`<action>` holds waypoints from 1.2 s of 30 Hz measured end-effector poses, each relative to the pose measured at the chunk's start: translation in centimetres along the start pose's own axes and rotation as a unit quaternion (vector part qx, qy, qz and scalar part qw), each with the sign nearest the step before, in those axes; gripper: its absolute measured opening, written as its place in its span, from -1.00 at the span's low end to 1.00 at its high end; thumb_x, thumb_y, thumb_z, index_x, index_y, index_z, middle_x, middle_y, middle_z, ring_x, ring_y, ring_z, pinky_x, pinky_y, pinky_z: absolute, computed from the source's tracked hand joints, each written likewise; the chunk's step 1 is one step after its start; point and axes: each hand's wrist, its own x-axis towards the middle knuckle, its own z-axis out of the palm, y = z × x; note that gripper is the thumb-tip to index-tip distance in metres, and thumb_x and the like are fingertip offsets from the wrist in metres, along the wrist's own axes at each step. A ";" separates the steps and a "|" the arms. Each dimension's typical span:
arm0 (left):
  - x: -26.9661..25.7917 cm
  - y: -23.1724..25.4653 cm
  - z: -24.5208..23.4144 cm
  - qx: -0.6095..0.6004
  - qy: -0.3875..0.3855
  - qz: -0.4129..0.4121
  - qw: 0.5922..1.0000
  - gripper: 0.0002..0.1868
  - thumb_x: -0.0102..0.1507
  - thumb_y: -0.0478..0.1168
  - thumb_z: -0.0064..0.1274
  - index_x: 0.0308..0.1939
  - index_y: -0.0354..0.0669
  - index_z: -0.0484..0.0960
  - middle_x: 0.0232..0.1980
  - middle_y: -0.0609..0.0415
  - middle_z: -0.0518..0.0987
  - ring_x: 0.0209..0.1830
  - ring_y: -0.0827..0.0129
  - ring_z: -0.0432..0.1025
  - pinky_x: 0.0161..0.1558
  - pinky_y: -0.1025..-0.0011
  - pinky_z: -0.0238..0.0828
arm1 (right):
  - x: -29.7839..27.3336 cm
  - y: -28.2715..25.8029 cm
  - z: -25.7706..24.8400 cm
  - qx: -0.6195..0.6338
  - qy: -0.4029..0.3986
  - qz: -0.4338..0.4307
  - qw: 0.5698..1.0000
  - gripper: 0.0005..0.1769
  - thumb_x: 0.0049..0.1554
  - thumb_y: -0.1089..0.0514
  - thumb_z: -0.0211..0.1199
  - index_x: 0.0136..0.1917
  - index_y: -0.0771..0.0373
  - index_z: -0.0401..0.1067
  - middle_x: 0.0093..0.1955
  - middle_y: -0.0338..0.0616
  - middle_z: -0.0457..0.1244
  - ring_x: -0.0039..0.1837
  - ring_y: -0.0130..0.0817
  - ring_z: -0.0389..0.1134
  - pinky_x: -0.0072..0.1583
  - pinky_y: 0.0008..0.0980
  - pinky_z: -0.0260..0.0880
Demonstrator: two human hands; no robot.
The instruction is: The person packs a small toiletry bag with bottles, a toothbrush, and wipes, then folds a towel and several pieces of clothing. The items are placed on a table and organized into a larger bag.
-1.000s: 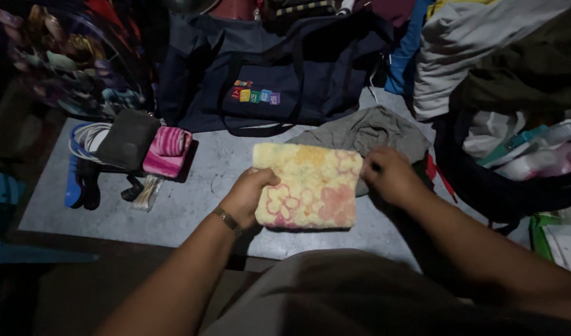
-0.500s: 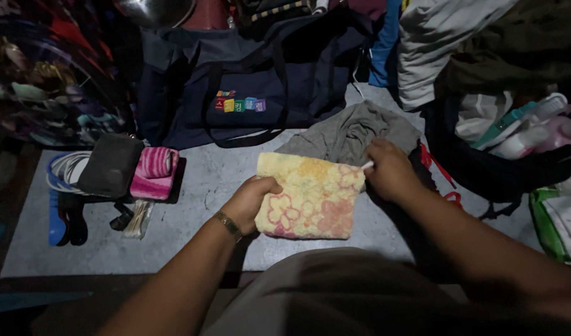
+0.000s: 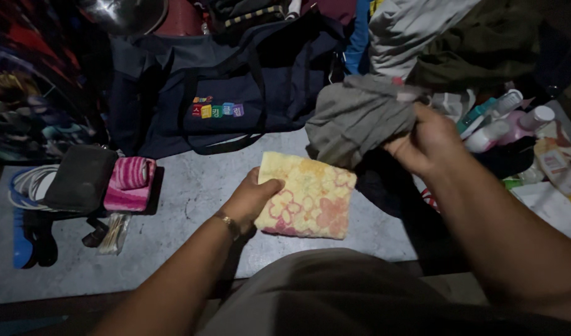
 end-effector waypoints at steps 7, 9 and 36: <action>-0.4 0.2 -0.4 0.007 0.083 0.068 0.994 -0.42 0.22 -0.37 0.09 0.30 -0.30 0.27 0.04 -0.15 0.62 -0.14 0.26 0.59 -0.11 0.28 0.62 | 0.9 -1.8 -1.0 0.076 -0.061 0.001 0.995 -0.53 0.29 0.29 -0.12 0.40 0.57 0.22 0.44 0.24 0.23 0.49 0.03 0.28 0.54 0.02 0.25; -0.9 1.0 -1.2 -0.051 0.056 0.101 0.992 -0.52 0.26 -0.37 0.04 0.26 -0.39 0.37 0.06 -0.18 0.62 -0.11 0.23 0.59 -0.08 0.28 0.61 | 1.1 -2.3 -1.2 0.086 -0.029 -0.004 0.996 -0.54 0.27 0.30 -0.12 0.39 0.54 0.21 0.43 0.24 0.23 0.48 0.04 0.29 0.51 0.04 0.22; -2.9 -2.6 1.3 -0.220 0.266 0.008 0.939 -0.58 0.22 -0.37 -0.08 0.18 -0.39 0.44 0.02 -0.16 0.60 -0.08 0.10 0.57 -0.04 0.13 0.58 | -0.7 0.8 -10.1 -0.766 -0.052 -0.066 0.638 -0.42 0.10 -0.02 0.42 0.35 0.10 0.38 0.29 0.07 0.32 0.26 -0.06 0.40 0.28 -0.15 0.43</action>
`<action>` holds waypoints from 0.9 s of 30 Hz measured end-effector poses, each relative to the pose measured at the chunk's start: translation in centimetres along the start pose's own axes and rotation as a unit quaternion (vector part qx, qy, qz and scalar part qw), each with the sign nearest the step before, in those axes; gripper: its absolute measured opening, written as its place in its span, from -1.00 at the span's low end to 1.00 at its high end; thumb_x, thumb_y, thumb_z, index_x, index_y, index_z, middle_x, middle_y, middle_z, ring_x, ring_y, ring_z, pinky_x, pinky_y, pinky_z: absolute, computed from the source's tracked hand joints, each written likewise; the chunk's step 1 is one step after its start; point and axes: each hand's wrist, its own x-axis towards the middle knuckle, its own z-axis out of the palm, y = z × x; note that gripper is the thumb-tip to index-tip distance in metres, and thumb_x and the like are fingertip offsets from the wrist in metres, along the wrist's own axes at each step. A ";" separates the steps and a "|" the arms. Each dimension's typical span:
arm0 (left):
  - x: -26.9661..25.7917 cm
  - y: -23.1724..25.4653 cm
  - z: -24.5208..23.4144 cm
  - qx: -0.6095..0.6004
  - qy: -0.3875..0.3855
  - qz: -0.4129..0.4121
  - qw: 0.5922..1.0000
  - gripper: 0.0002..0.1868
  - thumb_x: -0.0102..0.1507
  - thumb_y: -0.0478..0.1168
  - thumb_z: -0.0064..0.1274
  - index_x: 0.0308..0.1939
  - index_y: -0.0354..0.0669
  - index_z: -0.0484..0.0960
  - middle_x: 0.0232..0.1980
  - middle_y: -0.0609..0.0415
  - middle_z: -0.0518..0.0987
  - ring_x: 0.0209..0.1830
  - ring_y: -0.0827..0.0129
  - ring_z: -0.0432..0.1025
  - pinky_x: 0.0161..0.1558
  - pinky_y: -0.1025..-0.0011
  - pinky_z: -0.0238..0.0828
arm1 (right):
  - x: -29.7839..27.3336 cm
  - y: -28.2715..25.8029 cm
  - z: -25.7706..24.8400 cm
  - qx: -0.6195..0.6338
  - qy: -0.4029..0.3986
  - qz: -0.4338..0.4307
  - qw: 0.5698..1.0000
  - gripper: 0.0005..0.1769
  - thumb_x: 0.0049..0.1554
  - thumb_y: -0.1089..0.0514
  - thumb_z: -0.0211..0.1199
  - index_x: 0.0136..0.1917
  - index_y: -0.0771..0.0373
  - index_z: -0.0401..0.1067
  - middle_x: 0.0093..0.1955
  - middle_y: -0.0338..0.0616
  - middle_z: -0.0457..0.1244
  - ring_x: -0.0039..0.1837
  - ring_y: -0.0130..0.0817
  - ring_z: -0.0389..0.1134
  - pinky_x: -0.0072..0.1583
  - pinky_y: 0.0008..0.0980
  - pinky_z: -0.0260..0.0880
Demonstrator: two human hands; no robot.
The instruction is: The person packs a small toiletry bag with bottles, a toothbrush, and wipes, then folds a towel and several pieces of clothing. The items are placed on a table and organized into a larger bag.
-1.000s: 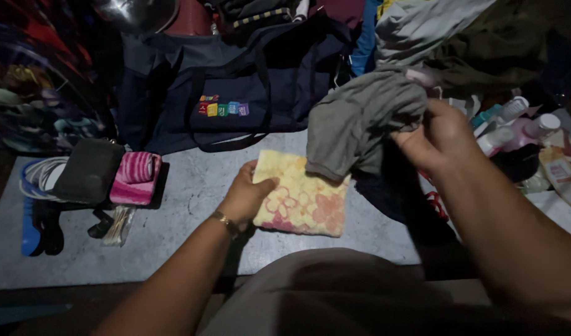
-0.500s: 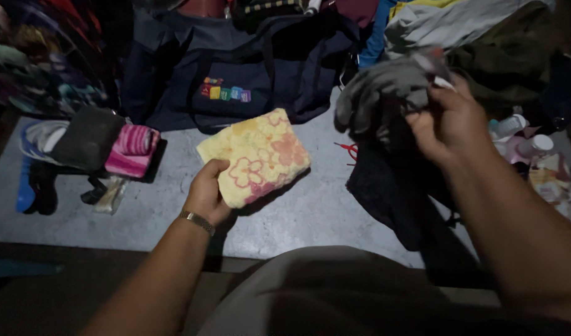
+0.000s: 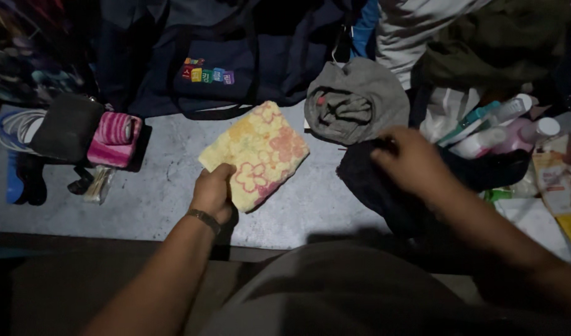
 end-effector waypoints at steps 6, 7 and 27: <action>-1.1 0.5 2.1 -0.093 -0.072 -0.066 0.991 -0.51 0.27 -0.28 -0.11 0.27 -0.41 0.39 0.16 -0.14 0.57 0.12 0.11 0.52 0.16 0.12 0.50 | -3.2 -4.6 1.5 -0.183 -0.209 -0.045 0.960 0.13 -0.13 -0.23 0.65 0.58 -0.12 0.15 0.69 0.18 -0.27 0.61 0.30 -0.19 0.43 0.08 0.01; -1.1 0.7 2.4 -0.100 -0.087 -0.076 0.988 -0.50 0.28 -0.27 -0.12 0.30 -0.42 0.38 0.19 -0.15 0.57 0.16 0.11 0.52 0.20 0.13 0.49 | -3.6 -4.9 1.6 -0.181 -0.232 -0.040 0.955 0.20 -0.16 -0.21 0.66 0.62 -0.15 0.10 0.71 0.14 -0.33 0.61 0.32 -0.24 0.43 0.05 -0.02; -4.7 -5.7 4.7 -0.041 -0.141 -0.194 0.970 -0.62 0.37 -0.11 -0.16 0.23 -0.08 0.49 0.13 0.05 0.67 0.07 0.29 0.58 0.10 0.26 0.50 | -2.1 -12.4 -1.7 0.083 0.195 -0.245 0.946 -0.45 0.24 0.10 0.29 0.43 0.24 0.25 0.39 0.18 0.21 0.46 0.07 0.25 0.47 -0.07 0.22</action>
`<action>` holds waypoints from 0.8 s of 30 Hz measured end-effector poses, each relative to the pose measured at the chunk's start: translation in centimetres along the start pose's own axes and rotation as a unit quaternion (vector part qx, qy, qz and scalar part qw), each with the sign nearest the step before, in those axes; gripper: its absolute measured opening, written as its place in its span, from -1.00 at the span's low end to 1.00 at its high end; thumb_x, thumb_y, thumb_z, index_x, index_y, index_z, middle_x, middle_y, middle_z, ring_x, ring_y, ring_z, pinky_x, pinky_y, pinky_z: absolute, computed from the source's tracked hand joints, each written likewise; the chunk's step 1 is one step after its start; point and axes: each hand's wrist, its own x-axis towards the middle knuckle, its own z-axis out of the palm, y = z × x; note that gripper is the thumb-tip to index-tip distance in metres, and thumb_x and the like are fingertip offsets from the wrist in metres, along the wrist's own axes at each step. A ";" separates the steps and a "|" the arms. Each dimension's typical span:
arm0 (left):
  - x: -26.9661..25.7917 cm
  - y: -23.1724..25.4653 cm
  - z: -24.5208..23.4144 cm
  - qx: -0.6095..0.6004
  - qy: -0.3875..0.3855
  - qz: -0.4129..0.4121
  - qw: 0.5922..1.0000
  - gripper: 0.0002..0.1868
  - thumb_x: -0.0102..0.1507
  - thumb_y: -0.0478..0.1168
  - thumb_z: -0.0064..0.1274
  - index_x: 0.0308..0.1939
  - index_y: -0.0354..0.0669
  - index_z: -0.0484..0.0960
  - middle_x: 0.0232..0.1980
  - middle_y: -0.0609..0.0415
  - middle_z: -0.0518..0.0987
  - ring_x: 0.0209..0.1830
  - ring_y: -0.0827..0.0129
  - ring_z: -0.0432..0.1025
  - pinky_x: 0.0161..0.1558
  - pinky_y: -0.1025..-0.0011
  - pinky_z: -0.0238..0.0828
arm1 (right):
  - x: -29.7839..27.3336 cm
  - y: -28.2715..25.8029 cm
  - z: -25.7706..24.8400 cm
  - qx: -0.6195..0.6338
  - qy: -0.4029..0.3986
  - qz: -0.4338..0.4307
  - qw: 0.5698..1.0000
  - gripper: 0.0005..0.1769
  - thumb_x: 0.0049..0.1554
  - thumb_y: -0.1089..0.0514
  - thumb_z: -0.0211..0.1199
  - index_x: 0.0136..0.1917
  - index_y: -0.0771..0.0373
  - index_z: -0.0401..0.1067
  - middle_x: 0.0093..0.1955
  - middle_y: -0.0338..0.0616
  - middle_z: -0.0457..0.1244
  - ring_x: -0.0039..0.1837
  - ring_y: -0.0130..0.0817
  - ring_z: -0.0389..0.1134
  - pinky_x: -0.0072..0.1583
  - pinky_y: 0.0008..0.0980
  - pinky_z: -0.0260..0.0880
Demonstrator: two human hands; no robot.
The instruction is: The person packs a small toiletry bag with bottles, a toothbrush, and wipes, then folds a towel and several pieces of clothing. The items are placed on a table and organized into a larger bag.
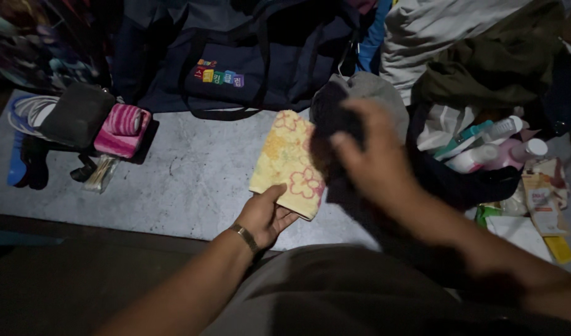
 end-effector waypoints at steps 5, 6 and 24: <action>-2.4 0.9 0.1 -0.074 -0.069 0.007 0.995 -0.50 0.30 0.12 -0.18 0.19 -0.04 0.49 0.09 0.09 0.66 0.00 0.32 0.58 0.04 0.20 0.52 | -2.0 0.2 5.0 0.029 -0.406 0.041 0.912 -0.09 0.04 -0.14 0.42 0.53 0.12 0.11 0.55 0.07 0.05 0.49 0.12 0.06 0.44 -0.03 0.06; -2.7 1.1 0.4 -0.061 -0.057 0.008 0.996 -0.46 0.28 0.20 -0.17 0.19 0.01 0.50 0.09 0.10 0.66 -0.02 0.34 0.59 0.01 0.22 0.51 | -2.3 0.8 5.1 0.030 -0.410 0.034 0.911 -0.07 0.05 -0.13 0.42 0.55 0.13 0.09 0.57 0.09 0.02 0.51 0.13 0.03 0.45 -0.01 0.03; -1.8 3.2 -0.1 -0.031 0.185 0.135 0.973 -0.61 0.22 -0.30 0.09 0.13 -0.11 0.44 -0.01 -0.02 0.62 -0.08 0.17 0.59 -0.12 0.13 0.62 | -7.9 8.5 2.5 -0.238 -0.188 0.151 0.941 -0.34 -0.05 0.10 0.41 0.34 0.02 0.42 0.34 0.20 0.15 0.26 0.31 0.17 0.23 0.10 0.29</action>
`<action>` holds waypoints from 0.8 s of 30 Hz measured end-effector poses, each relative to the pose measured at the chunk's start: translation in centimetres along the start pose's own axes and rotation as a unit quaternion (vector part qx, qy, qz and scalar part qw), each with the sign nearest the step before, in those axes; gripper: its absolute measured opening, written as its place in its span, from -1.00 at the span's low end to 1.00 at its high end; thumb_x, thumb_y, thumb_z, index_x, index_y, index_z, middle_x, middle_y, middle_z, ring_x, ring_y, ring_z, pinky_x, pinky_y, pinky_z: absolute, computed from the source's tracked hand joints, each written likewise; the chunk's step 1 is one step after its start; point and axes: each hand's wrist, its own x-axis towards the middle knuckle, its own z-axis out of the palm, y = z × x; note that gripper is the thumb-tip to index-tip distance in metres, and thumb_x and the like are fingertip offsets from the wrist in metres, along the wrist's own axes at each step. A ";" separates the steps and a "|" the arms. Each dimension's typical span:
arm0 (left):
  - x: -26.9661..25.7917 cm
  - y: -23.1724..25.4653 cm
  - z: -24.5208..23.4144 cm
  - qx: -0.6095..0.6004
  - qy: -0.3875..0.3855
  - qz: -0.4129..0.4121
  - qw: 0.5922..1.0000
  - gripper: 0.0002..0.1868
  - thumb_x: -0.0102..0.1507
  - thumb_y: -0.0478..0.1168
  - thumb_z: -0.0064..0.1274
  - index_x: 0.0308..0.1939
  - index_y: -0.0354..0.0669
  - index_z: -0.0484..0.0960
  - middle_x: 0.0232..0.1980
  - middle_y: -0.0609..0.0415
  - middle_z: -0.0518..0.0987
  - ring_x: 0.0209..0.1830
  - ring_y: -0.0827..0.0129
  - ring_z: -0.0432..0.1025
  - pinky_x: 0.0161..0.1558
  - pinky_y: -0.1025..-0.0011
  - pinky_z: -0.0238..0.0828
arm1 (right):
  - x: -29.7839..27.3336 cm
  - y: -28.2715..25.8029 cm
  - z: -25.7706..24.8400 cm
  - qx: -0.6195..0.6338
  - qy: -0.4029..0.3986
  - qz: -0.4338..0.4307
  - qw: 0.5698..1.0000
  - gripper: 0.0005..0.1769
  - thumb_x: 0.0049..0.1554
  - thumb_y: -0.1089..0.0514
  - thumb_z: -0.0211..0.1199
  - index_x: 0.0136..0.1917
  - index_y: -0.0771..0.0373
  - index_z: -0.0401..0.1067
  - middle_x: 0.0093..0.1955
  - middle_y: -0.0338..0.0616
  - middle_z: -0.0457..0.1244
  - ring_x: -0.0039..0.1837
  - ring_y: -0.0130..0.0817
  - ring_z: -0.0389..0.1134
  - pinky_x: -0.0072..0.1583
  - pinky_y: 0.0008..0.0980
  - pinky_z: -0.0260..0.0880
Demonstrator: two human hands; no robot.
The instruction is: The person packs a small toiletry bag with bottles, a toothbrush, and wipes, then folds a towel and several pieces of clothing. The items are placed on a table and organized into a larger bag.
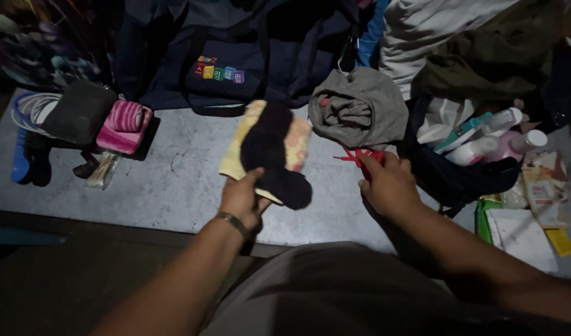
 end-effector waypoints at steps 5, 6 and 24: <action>0.9 1.4 -1.9 -0.062 0.032 0.034 0.997 -0.60 0.25 -0.21 0.10 0.16 -0.11 0.47 -0.01 0.02 0.62 -0.08 0.22 0.58 -0.06 0.15 0.58 | 0.1 1.1 1.5 0.073 0.047 -0.077 0.993 -0.64 0.04 0.22 0.31 0.14 0.17 0.48 0.14 0.08 0.30 0.18 0.12 0.32 0.21 -0.06 0.37; 1.0 1.4 -2.2 -0.073 0.034 0.027 0.996 -0.60 0.28 -0.16 0.11 0.17 -0.17 0.49 -0.01 0.00 0.62 -0.08 0.22 0.58 -0.03 0.17 0.58 | 0.4 1.0 1.3 0.091 0.034 -0.081 0.992 -0.68 0.05 0.25 0.29 0.12 0.18 0.49 0.09 0.06 0.33 0.15 0.08 0.36 0.20 -0.10 0.39; -5.0 2.8 6.1 -0.030 -0.458 -0.190 0.868 -0.15 0.17 0.43 -0.18 0.28 -0.11 0.38 0.16 -0.12 0.58 0.19 -0.06 0.45 0.14 -0.18 0.42 | 4.0 -8.8 -10.1 0.643 -0.117 0.039 0.756 -0.71 0.18 0.30 0.21 0.19 0.31 0.44 0.10 -0.17 0.37 0.06 -0.44 0.43 0.13 -0.41 0.50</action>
